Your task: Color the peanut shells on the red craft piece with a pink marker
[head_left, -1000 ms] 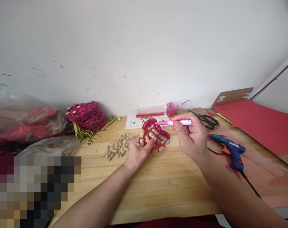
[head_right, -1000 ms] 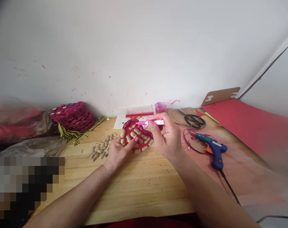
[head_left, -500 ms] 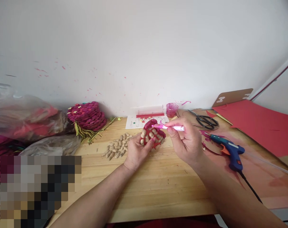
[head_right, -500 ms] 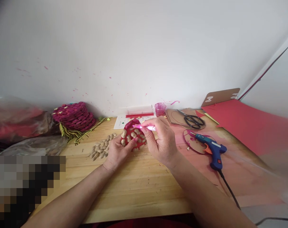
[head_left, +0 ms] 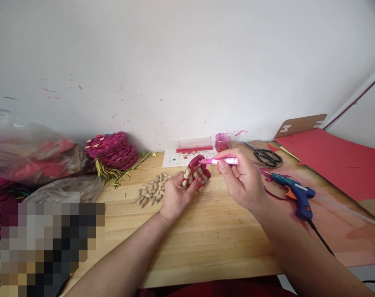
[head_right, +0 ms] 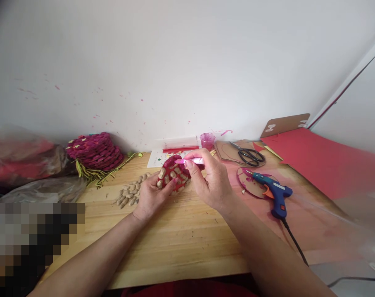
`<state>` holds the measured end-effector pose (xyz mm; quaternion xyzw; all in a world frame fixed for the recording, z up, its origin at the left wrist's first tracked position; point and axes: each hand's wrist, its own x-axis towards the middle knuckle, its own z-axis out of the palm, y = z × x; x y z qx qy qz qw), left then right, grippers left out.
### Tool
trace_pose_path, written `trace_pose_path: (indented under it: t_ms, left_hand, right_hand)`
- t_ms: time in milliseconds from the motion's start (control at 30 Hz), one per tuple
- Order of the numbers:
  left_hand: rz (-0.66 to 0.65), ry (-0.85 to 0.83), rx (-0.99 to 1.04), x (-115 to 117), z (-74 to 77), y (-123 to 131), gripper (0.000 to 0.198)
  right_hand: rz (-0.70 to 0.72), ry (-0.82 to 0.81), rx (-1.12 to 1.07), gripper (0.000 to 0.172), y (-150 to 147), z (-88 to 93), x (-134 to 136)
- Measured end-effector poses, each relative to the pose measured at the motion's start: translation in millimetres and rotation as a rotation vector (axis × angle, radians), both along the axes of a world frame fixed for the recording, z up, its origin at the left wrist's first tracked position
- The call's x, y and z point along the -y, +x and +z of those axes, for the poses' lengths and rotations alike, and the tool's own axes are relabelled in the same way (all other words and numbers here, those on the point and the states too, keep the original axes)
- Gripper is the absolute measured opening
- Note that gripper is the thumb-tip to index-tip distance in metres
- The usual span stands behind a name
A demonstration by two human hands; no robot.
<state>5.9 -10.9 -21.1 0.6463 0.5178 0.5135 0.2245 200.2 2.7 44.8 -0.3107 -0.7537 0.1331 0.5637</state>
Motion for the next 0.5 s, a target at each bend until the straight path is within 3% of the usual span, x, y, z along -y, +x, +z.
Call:
trace_pose_path:
  t_ms: [200,500]
  left_hand:
    - [-0.034,0.041,-0.101,2.4,-1.1,-0.5,0.032]
    - [-0.033,-0.001,-0.05,6.1,5.8,0.4,0.029]
  right_hand:
    - [-0.078,0.042,-0.113,0.005,-2.4,-2.7,-1.7]
    - [-0.123,0.178,0.11,0.003,-4.3,1.2,6.8]
